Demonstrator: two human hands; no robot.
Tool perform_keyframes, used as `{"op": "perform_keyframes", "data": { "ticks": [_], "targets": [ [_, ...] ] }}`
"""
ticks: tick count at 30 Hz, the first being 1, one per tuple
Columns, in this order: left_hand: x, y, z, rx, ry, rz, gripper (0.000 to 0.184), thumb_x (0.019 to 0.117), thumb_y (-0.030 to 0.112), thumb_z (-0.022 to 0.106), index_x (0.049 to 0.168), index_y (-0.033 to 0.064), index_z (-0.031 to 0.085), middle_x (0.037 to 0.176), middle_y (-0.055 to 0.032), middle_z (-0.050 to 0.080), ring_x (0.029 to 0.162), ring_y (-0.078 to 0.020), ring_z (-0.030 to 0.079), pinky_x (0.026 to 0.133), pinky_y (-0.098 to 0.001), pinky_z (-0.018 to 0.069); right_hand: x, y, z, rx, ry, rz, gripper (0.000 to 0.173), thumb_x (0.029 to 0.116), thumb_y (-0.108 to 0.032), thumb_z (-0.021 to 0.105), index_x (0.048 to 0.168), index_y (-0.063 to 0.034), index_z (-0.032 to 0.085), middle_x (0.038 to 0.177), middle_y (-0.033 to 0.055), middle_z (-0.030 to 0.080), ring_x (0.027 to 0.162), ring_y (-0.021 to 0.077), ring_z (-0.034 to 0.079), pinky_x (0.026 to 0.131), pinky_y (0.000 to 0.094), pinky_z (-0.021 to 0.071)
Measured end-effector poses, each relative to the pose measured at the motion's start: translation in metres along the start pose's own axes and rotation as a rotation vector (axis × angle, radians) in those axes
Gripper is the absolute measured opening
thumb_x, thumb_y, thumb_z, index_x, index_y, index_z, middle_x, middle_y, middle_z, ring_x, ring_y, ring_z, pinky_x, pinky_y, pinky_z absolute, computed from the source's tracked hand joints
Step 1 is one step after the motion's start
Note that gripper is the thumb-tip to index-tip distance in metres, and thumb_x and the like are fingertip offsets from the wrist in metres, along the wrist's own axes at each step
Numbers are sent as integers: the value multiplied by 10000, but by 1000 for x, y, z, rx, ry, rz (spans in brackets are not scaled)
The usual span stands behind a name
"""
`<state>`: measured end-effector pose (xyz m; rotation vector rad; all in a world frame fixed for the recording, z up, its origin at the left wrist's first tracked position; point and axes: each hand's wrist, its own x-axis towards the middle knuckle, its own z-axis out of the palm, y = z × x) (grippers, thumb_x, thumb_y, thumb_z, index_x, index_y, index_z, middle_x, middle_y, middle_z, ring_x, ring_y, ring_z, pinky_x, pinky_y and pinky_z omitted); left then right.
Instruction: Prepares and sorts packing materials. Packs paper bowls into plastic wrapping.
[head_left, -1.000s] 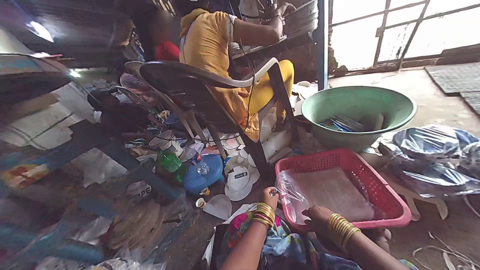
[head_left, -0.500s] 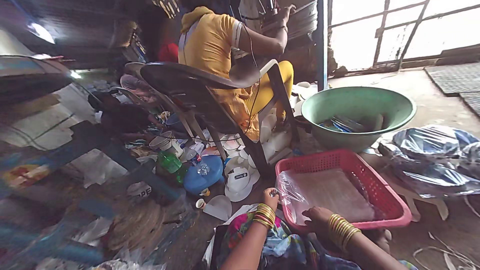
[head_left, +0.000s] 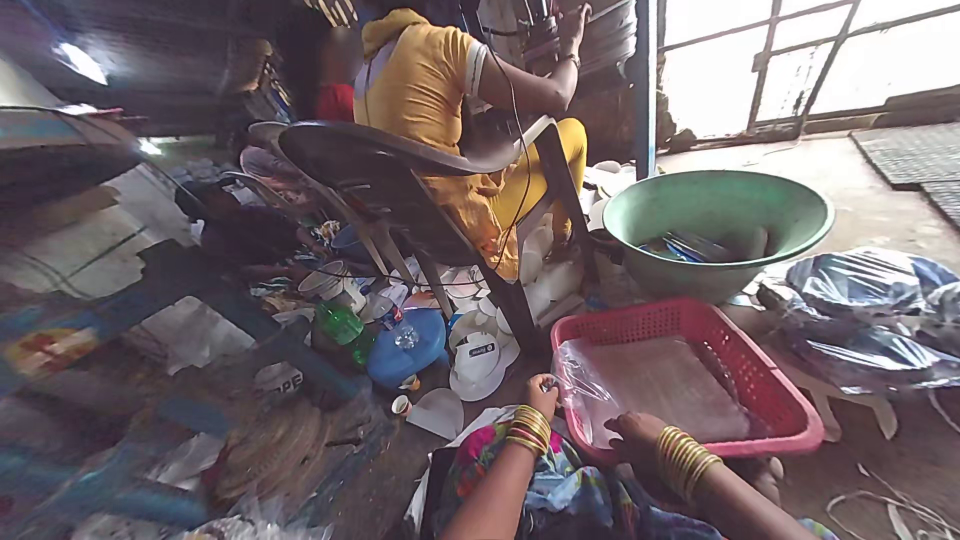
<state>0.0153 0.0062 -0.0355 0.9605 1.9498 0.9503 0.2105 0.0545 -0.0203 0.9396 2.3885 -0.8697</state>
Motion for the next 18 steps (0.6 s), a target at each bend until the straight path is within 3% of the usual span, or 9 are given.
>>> {"op": "perform_keyframes", "data": {
  "ticks": [5, 10, 18],
  "targets": [
    [1, -1, 0, -3, -4, -14, 365, 994, -39, 560, 1353, -108, 552, 1305, -295, 582, 993, -325, 674, 872, -421, 576, 1, -1, 0, 0, -10, 6, 459, 1067, -320, 509, 1444, -67, 574, 1347, 251, 634, 1292, 431, 581, 1062, 632, 429],
    [3, -1, 0, -9, 0, -4, 361, 992, -39, 574, 1343, -122, 557, 1334, -309, 577, 1135, -357, 644, 980, -446, 539, 2, 2, 1, -1, 6, -8, 447, 1068, -321, 509, 1419, -59, 596, 1324, 258, 644, 1275, 439, 590, 1048, 640, 436],
    [4, -5, 0, 1, 6, 24, 359, 984, -44, 582, 1331, -130, 564, 1326, -314, 582, 1143, -360, 644, 993, -445, 535, 0, -1, 0, -7, -5, -7, 450, 1076, -311, 500, 1433, -49, 578, 1342, 264, 632, 1291, 439, 579, 1061, 631, 428]
  ]
}}
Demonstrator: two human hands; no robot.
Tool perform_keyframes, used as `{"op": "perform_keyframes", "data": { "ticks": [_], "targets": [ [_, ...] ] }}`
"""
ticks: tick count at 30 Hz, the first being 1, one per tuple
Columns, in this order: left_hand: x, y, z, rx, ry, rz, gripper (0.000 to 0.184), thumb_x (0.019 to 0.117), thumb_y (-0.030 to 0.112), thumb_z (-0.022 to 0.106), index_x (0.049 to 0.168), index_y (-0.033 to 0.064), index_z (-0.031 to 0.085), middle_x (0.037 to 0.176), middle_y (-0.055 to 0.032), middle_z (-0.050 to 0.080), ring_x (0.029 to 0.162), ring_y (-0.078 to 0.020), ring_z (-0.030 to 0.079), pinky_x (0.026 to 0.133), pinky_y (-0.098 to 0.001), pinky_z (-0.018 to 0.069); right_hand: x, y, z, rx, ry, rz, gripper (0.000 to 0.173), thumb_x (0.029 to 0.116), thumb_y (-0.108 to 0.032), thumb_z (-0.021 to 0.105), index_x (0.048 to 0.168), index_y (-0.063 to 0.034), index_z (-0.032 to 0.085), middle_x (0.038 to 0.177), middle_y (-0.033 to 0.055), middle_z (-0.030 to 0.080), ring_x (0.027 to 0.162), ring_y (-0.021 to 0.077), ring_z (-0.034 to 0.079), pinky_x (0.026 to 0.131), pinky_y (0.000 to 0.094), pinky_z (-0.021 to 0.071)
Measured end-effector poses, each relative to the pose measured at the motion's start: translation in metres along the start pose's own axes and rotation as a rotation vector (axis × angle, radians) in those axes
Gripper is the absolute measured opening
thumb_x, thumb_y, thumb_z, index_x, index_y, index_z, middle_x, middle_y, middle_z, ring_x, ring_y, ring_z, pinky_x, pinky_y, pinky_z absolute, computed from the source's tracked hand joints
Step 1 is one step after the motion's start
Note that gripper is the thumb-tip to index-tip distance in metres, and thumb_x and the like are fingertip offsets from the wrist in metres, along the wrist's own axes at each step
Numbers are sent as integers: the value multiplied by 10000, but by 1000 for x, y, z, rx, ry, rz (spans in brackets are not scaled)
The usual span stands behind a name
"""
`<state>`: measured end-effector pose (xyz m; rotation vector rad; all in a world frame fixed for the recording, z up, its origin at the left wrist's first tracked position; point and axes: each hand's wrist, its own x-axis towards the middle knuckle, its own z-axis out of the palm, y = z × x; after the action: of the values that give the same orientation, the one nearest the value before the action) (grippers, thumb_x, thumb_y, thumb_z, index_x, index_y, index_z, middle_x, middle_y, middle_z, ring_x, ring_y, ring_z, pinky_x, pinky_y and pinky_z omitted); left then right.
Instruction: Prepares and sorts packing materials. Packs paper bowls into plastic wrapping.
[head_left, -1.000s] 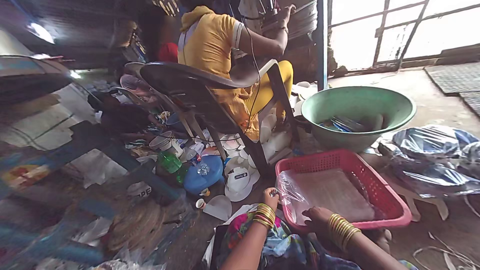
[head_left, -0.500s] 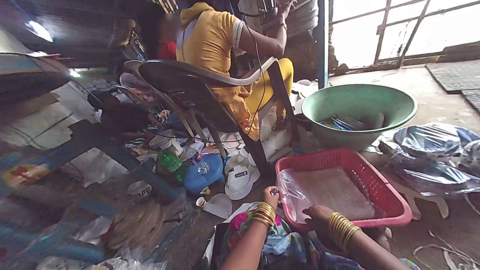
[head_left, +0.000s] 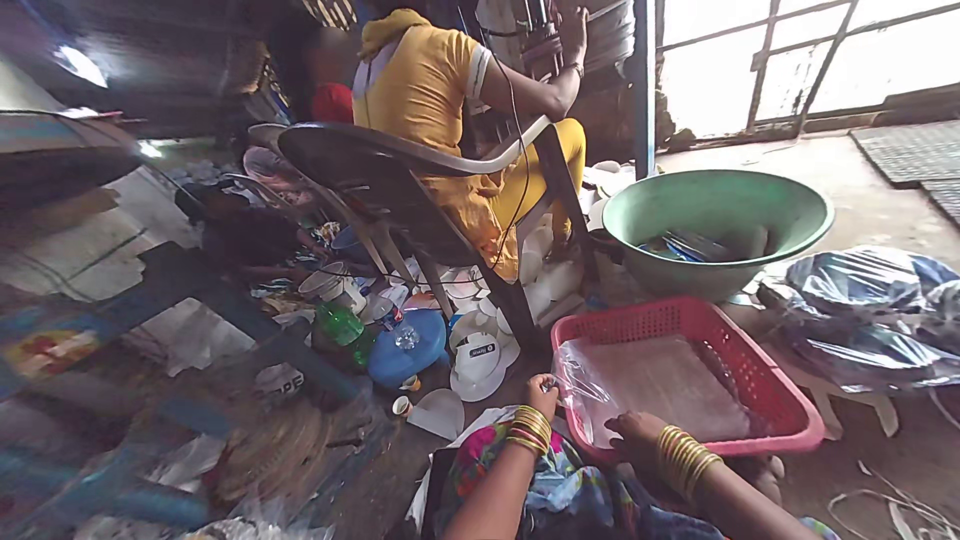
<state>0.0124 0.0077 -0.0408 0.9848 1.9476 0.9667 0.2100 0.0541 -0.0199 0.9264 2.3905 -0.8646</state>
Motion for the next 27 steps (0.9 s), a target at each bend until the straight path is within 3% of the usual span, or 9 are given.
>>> {"op": "perform_keyframes", "data": {
  "ticks": [10, 17, 20, 24, 27],
  "targets": [
    [-6, 8, 0, -15, -5, -52, 370, 994, -40, 569, 1354, -120, 545, 1337, -314, 574, 1122, -367, 651, 983, -456, 539, 4, 6, 4, -17, 12, -36, 444, 1063, -315, 527, 1401, -36, 599, 1306, 266, 648, 1263, 435, 597, 1046, 624, 442],
    [-5, 6, -3, -18, 146, 7, 492, 955, -54, 619, 1426, -118, 487, 1477, -317, 484, 1364, -385, 517, 1147, -458, 426, 6, 10, 8, -2, 52, -53, 463, 1058, -348, 543, 1411, -55, 607, 1330, 255, 645, 1280, 426, 592, 1070, 615, 431],
    [-7, 5, -5, 18, 257, 28, 514, 962, -2, 625, 1445, -100, 479, 1475, -312, 492, 1365, -381, 518, 1153, -455, 419, 9, 14, 11, 4, 54, -36, 480, 1060, -381, 529, 1415, -69, 609, 1352, 230, 643, 1302, 402, 584, 1091, 600, 422],
    [-15, 13, -10, 58, 365, -7, 686, 951, 47, 667, 1540, -84, 341, 1549, -306, 409, 1368, -367, 522, 1149, -424, 429, 8, 13, 14, -24, 59, -74, 518, 1040, -462, 537, 1387, -91, 637, 1303, 219, 672, 1253, 409, 613, 1052, 612, 449],
    [-13, 13, -12, 126, 324, -57, 775, 947, 93, 688, 1573, -76, 263, 1605, -298, 325, 1441, -360, 447, 1193, -421, 380, 11, 10, 14, -5, 17, -32, 590, 1033, -531, 529, 1422, -95, 608, 1311, 229, 665, 1265, 411, 606, 1062, 609, 443]
  ]
}}
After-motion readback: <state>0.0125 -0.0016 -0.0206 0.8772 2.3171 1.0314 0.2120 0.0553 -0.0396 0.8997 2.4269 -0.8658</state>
